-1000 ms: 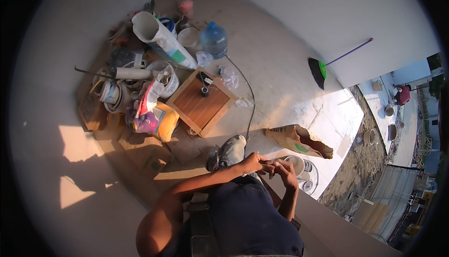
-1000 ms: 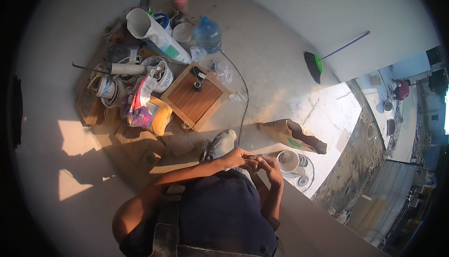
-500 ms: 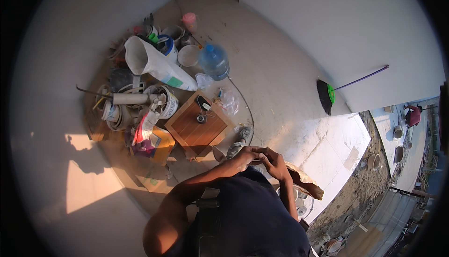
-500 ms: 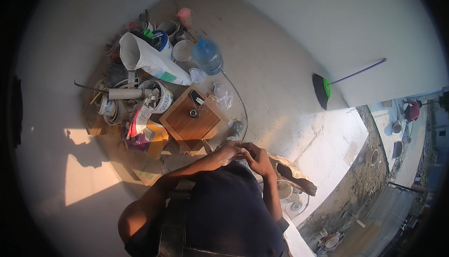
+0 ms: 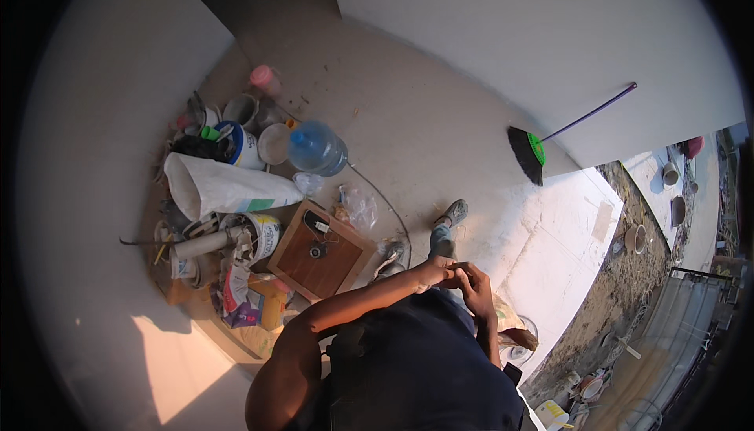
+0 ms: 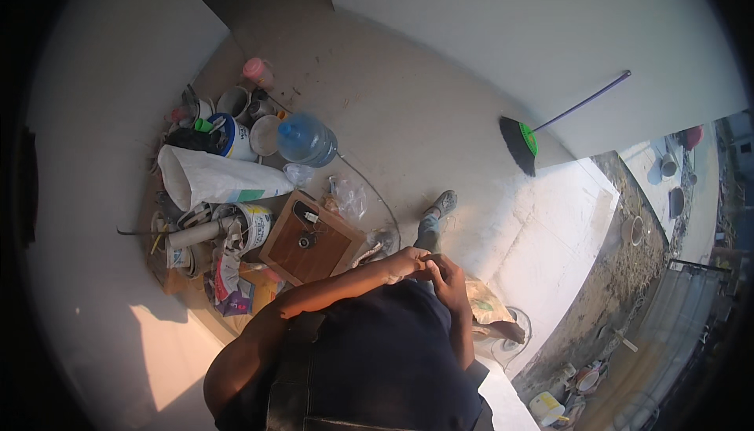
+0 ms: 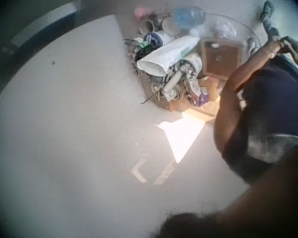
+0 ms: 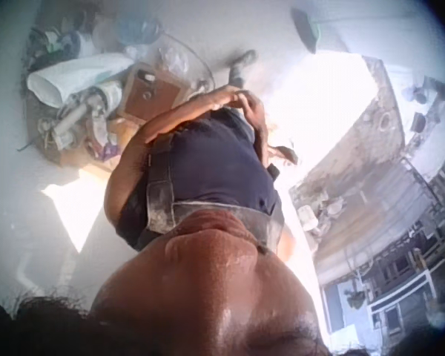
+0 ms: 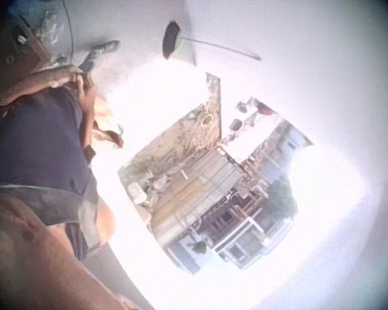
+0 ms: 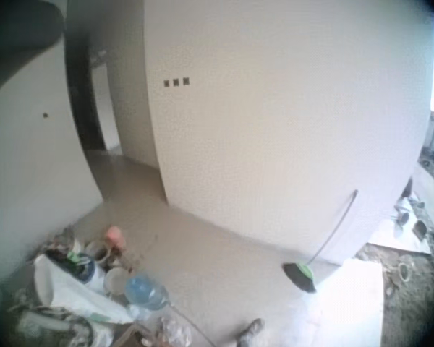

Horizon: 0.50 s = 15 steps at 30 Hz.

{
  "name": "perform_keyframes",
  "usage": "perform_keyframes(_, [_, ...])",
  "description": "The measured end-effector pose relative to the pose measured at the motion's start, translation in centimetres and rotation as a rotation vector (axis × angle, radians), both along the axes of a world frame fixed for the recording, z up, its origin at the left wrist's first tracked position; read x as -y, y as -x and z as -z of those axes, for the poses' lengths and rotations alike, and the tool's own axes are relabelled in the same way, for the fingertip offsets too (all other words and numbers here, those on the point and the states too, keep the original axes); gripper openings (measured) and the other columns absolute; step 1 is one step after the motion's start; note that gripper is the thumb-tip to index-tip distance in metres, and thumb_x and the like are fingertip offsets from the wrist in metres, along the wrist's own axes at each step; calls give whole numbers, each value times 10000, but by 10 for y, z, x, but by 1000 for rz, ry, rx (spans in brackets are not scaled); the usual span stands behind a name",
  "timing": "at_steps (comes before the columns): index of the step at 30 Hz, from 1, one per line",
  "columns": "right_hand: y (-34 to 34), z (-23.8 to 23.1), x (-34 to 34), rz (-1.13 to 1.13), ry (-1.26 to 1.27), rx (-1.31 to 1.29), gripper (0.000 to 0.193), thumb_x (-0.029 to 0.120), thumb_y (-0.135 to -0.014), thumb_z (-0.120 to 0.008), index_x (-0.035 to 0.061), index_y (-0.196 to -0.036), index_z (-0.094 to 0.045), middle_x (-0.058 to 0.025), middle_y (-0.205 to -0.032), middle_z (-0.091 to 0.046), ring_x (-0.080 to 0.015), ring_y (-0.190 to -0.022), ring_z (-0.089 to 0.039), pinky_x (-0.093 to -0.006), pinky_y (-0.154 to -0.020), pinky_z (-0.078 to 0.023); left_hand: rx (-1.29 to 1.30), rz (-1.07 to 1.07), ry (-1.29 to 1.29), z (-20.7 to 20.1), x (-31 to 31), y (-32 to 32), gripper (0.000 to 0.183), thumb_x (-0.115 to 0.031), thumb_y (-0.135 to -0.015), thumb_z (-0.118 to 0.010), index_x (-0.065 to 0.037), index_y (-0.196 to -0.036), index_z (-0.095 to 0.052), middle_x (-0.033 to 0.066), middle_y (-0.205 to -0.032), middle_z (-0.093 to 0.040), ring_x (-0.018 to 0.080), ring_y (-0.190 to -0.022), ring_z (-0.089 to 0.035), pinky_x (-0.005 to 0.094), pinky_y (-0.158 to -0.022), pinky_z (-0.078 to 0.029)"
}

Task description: The person closes a red toolbox, walks to a construction area, and uses a trowel to smooth a pile of wet cement on the floor. The person sits cross-legged while working.

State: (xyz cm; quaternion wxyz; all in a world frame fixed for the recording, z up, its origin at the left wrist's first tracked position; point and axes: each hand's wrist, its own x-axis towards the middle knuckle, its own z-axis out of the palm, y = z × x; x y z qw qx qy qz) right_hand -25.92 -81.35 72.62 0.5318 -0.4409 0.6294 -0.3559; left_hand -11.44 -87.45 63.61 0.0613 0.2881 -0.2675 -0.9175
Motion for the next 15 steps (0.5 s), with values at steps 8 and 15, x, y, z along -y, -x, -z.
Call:
perform_keyframes(8, [111, 10, 89, 32, -39, -67, 281, 264, -952, -584, 11, -1061, -640, -147, -923, -693, -195, -812, -648, -325, -747, -502, 11, 155, -127, -2, 115, 109, 270, -98, -982, -461, 29, -1211, -525, 89, -1112, -612, 186, -1031, -632, 313, -964, -502])
perform_keyframes(15, [229, -12, 154, 205, 100, -209, 297, 314, -936, -603, 28, -1010, -628, -160, -815, -678, -331, -709, -646, -353, -658, -507, 12, 419, 180, -26, 221, 245, 354, -222, -973, -523, 42, -1209, -523, 83, -1124, -601, 185, -1007, -637, 343, -905, -539])
